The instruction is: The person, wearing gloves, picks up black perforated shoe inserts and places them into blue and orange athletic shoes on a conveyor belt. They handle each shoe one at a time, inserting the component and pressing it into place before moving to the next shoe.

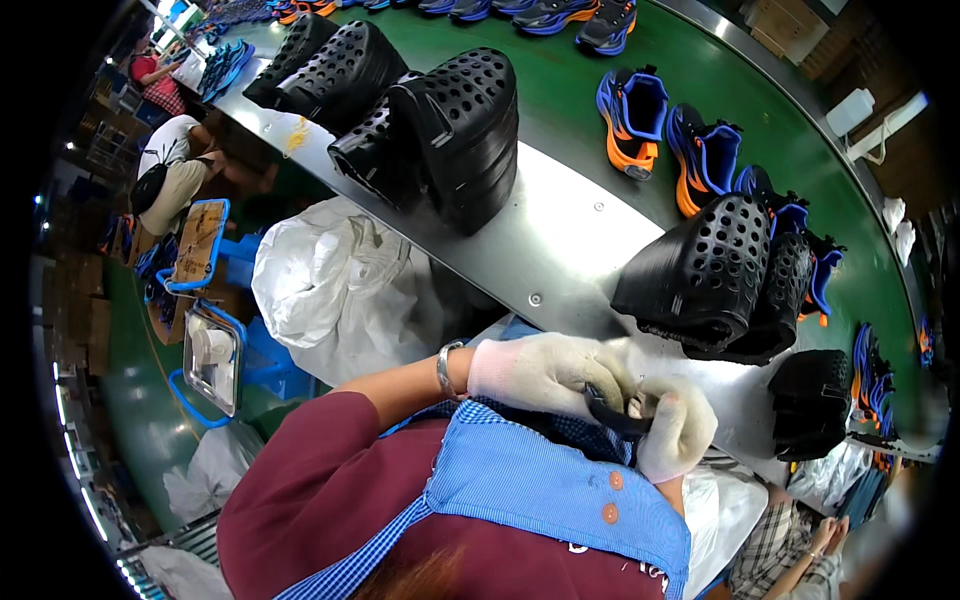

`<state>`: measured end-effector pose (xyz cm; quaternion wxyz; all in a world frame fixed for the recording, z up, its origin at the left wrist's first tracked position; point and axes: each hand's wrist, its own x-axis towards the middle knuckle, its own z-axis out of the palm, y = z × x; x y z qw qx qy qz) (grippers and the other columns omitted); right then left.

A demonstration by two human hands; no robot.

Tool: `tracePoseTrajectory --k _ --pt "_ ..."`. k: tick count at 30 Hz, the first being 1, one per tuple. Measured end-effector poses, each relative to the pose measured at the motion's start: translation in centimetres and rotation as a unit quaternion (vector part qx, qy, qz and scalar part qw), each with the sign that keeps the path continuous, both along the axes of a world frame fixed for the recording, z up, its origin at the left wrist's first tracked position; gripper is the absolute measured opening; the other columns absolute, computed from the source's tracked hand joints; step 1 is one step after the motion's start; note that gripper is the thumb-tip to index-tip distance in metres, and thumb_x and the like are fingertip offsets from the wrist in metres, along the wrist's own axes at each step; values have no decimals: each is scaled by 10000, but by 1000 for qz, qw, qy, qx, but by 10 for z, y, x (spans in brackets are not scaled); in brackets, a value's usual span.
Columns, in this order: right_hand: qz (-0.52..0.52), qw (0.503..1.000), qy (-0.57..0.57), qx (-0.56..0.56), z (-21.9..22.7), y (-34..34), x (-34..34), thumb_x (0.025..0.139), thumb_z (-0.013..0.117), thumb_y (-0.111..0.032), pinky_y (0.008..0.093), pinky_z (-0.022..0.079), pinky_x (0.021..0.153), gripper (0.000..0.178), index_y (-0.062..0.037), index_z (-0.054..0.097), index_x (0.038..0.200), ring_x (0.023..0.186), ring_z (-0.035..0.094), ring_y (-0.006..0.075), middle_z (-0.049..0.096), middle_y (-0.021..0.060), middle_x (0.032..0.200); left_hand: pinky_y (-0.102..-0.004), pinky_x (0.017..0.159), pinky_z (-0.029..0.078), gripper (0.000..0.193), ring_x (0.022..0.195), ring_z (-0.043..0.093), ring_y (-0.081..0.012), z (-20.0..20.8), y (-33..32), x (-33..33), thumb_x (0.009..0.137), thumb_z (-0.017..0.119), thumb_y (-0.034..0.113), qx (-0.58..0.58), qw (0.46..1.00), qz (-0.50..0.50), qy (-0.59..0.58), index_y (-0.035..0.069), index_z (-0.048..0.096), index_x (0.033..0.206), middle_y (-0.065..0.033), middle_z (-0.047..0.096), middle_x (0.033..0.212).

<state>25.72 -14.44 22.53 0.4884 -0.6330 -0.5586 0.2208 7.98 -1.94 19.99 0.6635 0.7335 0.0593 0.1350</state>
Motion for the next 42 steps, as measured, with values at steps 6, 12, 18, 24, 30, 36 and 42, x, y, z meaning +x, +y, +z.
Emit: tracePoseTrajectory --k 6,12,18,24,30,36,42 --pt "92 974 87 -186 11 16 -8 920 610 -155 271 478 828 336 42 586 1192 900 605 153 651 110 1009 -240 791 528 266 889 639 -98 17 2 -17 961 582 164 -381 888 257 -9 -21 607 1150 -57 669 1015" --pt "155 870 404 -239 6 27 -5 929 628 -73 257 523 748 241 74 565 1110 827 613 109 649 78 958 -272 911 480 448 1063 605 -149 17 17 -9 977 499 169 -290 910 297 19 -41 467 1372 -144 602 1203" --pt "107 954 223 -172 14 41 -15 905 685 -84 249 539 673 235 45 624 1093 765 662 120 687 91 897 -366 1138 306 1049 1367 395 -271 -3 11 -27 780 734 244 -206 958 196 25 -8 59 1543 -189 310 1516" --pt "216 903 301 -216 0 60 -16 881 647 -83 296 521 760 269 5 625 1134 835 670 193 701 108 936 -303 1053 382 785 1230 482 -163 -14 18 -18 840 582 231 -527 843 104 -5 -7 240 1505 -111 473 1362" --pt "327 909 230 -120 9 62 23 775 683 -48 339 526 735 315 18 665 1083 815 667 267 692 129 921 -403 998 457 706 1226 521 -281 -24 21 -5 959 495 463 -620 776 85 -75 5 321 1466 -166 486 1382" --pt "450 856 247 -58 16 57 63 822 725 -142 373 534 733 377 87 625 1105 814 669 308 682 193 956 -533 1060 419 671 1313 448 -397 -31 28 5 993 336 507 -793 557 34 -242 16 356 1450 -246 387 1464" --pt "450 835 313 -42 6 39 87 854 690 -159 385 543 697 371 114 612 1093 786 687 324 689 210 948 -546 1057 419 659 1321 435 -406 -15 36 16 1006 273 486 -766 591 -26 -252 12 332 1461 -255 369 1471"
